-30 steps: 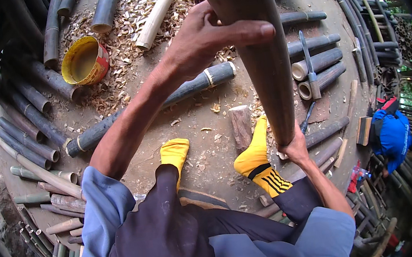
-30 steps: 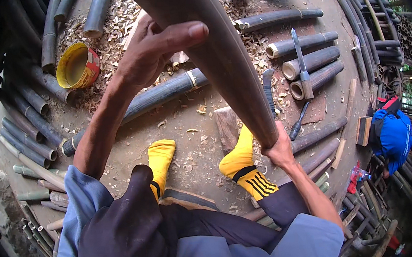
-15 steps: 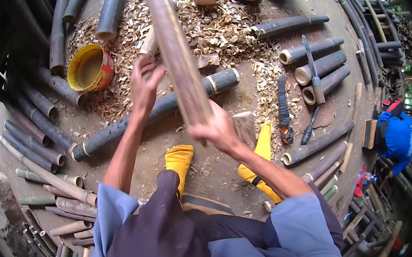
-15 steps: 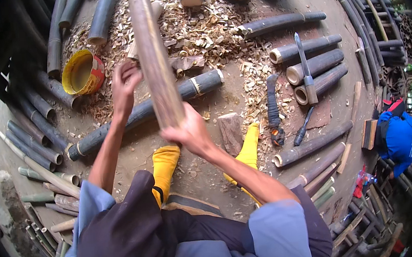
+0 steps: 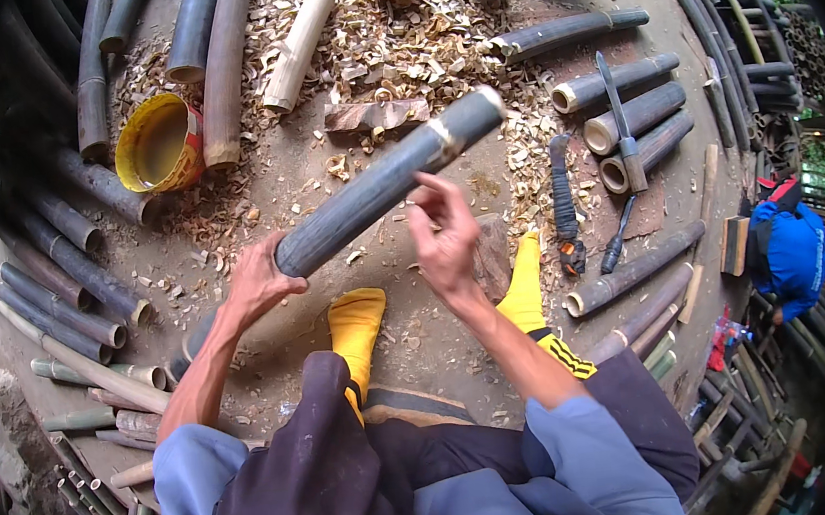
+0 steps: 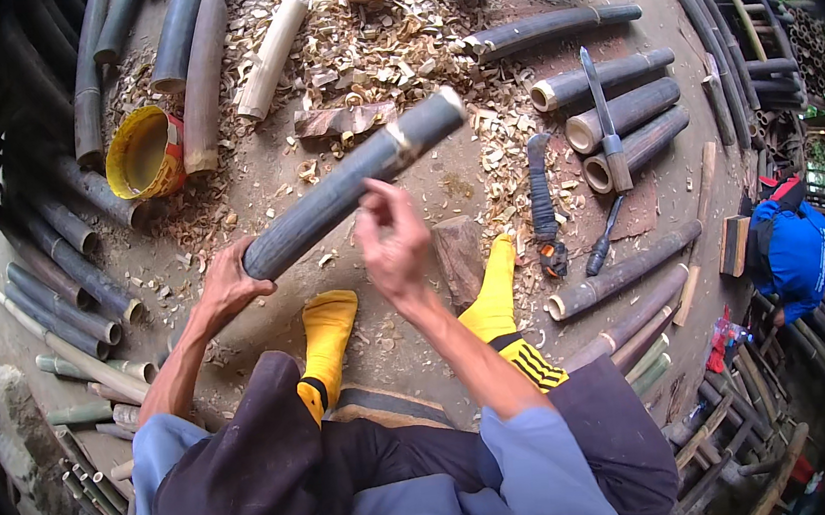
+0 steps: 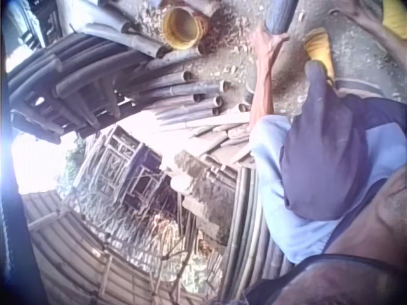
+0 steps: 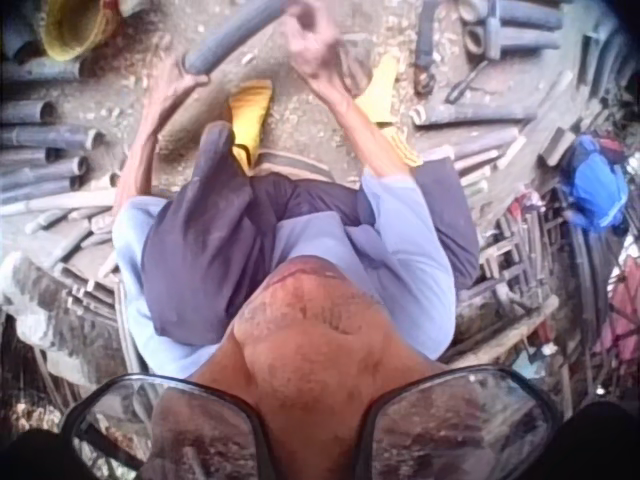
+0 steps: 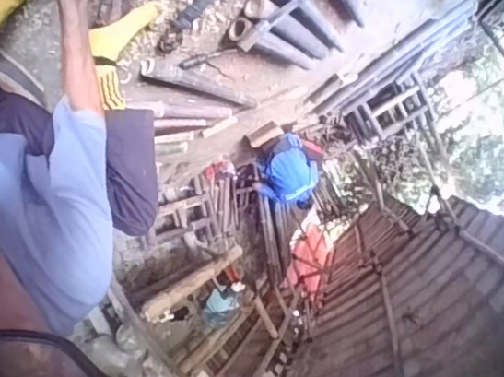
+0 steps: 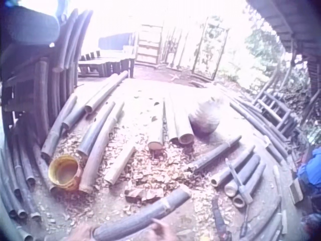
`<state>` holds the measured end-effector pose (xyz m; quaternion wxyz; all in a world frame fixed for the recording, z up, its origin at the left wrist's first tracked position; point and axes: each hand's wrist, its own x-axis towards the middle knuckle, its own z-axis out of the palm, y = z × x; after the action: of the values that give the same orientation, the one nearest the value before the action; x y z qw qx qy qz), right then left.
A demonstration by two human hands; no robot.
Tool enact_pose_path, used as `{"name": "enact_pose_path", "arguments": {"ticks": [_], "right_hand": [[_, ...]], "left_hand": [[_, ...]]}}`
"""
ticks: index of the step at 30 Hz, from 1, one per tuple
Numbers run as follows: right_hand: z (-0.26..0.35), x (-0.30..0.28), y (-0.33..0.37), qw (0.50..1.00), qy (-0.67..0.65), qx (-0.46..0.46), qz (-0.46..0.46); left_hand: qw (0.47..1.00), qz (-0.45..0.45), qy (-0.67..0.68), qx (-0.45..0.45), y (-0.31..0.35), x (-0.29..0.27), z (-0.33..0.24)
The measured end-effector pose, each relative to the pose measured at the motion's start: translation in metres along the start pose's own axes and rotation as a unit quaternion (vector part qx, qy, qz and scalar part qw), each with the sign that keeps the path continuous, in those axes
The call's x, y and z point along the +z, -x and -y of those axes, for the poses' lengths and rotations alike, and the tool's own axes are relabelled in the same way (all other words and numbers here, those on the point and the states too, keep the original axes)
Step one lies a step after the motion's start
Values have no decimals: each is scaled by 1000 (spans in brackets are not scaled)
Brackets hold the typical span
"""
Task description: The person uses a wooden mallet and a small blade to carve a hole in a bamboo pole, then cleans the edges of the hole with a tool and inserts a smaller bamboo cylinder into the opening.
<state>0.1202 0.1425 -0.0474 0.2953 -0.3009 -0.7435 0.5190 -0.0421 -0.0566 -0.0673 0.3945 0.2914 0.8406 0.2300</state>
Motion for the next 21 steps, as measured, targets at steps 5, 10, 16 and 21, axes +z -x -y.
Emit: {"name": "enact_pose_path", "arguments": {"ticks": [5, 10, 16, 21], "right_hand": [[10, 6, 60, 982, -26, 158, 96], [41, 43, 38, 974, -47, 218, 34], [-6, 0, 61, 955, 68, 282, 68], [-83, -11, 124, 926, 268, 237, 122]], "left_hand": [[970, -21, 231, 77, -30, -18, -69], [888, -73, 425, 163, -87, -19, -164], [882, -81, 462, 53, -94, 63, -134], [967, 27, 255, 2, -85, 126, -66]]}}
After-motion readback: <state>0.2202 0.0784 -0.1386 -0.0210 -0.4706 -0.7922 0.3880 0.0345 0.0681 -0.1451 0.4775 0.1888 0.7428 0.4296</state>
